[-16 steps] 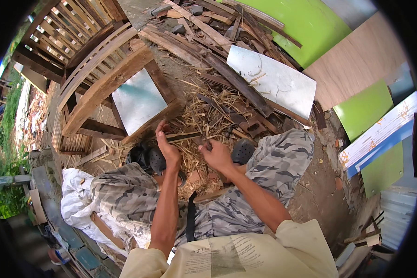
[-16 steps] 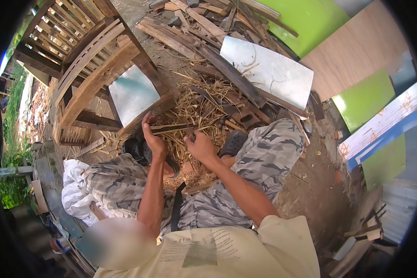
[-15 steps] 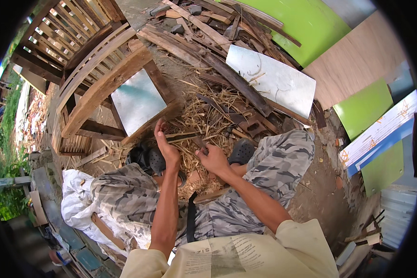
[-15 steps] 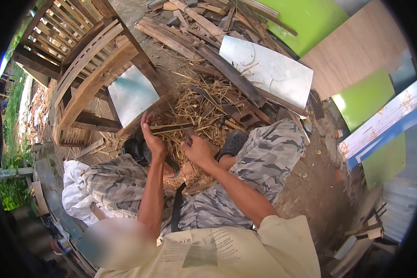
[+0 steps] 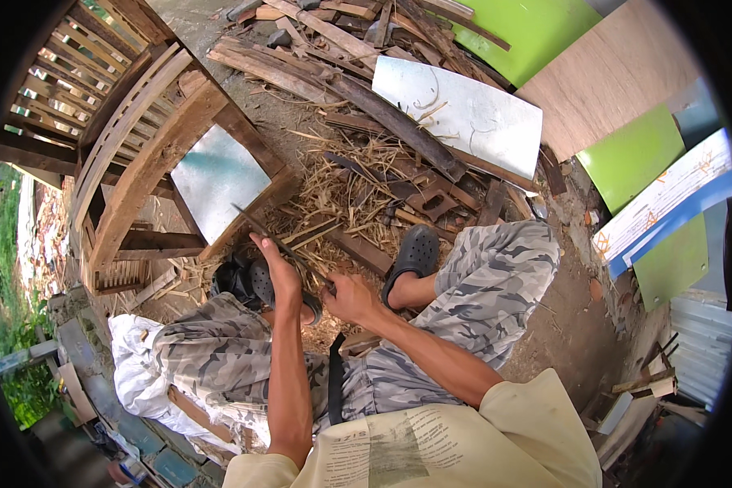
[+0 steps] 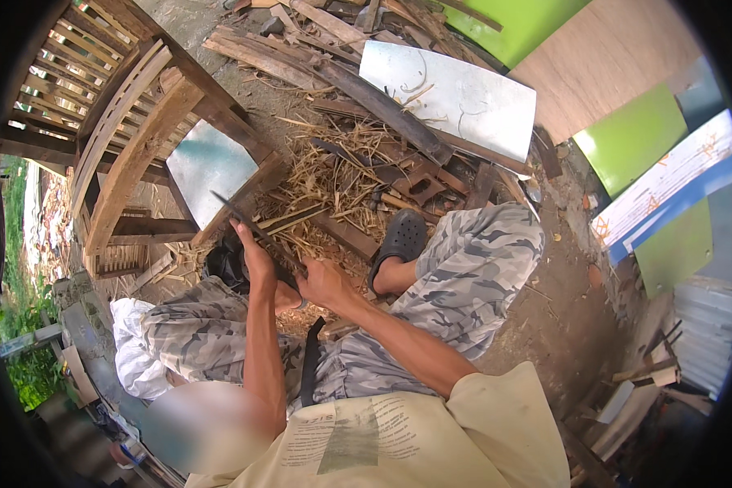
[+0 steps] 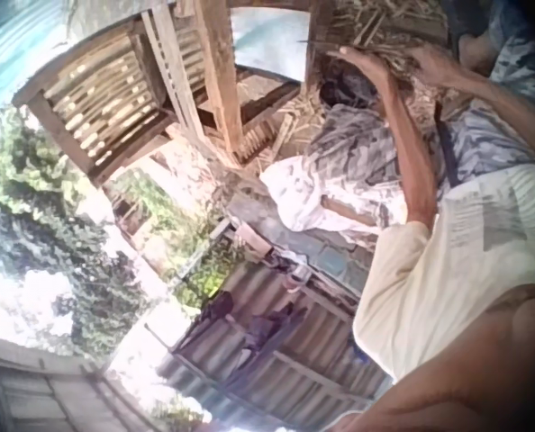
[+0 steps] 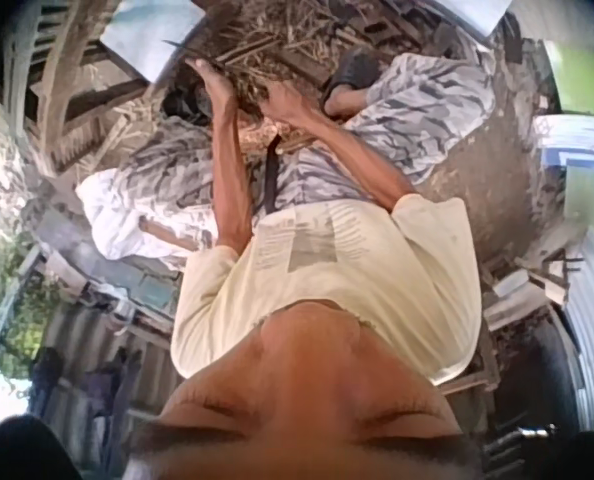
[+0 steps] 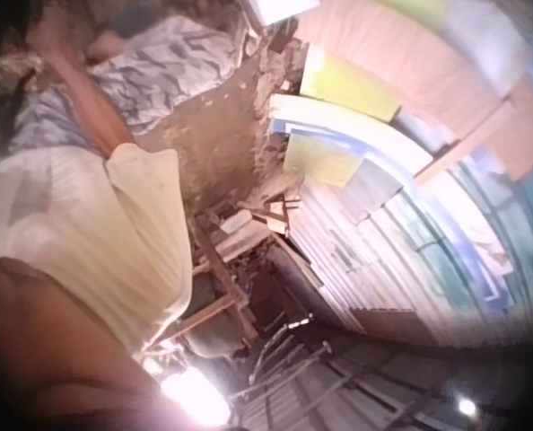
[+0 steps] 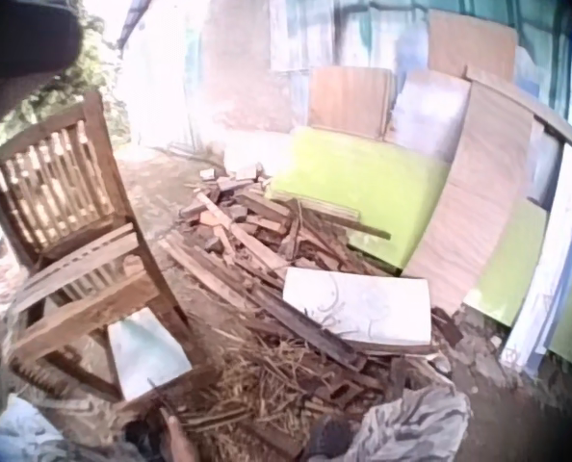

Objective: The person sits on the ground and uses a machete to split thin bamboo strips into smaller pieces. The person repeatedly positions the bamboo and strikes it with the machete, accumulating small bamboo fragments on the ground.

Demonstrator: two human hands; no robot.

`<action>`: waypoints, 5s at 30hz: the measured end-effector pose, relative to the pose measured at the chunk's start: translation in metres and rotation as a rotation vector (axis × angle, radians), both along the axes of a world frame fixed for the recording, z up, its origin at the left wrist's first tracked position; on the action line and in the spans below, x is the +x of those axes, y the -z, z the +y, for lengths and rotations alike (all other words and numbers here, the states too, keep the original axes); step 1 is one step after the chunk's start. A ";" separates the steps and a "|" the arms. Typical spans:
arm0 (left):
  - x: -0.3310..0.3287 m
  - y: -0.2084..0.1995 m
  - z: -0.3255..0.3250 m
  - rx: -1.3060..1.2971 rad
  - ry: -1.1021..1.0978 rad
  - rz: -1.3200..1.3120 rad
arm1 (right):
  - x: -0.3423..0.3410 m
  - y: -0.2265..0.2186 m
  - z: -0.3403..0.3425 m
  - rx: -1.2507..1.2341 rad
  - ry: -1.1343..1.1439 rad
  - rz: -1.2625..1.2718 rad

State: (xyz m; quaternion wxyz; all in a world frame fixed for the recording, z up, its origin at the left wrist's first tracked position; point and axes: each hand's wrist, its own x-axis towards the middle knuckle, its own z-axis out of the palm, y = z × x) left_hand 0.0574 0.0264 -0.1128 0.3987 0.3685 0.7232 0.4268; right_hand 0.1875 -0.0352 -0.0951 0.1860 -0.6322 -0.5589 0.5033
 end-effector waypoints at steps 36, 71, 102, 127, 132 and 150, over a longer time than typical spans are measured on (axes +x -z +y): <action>-0.007 -0.011 0.001 0.416 0.013 0.039 | -0.018 0.023 -0.014 0.021 0.030 0.085; -0.019 -0.016 0.012 0.250 -0.072 0.019 | -0.007 0.009 -0.004 0.004 -0.018 -0.088; -0.017 -0.010 0.016 0.283 -0.042 -0.119 | 0.017 0.119 0.001 -0.395 0.060 -0.177; -0.017 -0.004 0.018 0.398 -0.057 -0.477 | 0.022 0.131 0.019 -0.375 -0.018 -0.088; -0.016 -0.013 0.017 0.382 -0.087 -0.530 | 0.030 0.173 0.000 -0.438 0.051 -0.183; -0.023 -0.007 0.006 0.416 -0.060 -0.529 | 0.008 0.154 0.011 -0.305 0.060 -0.128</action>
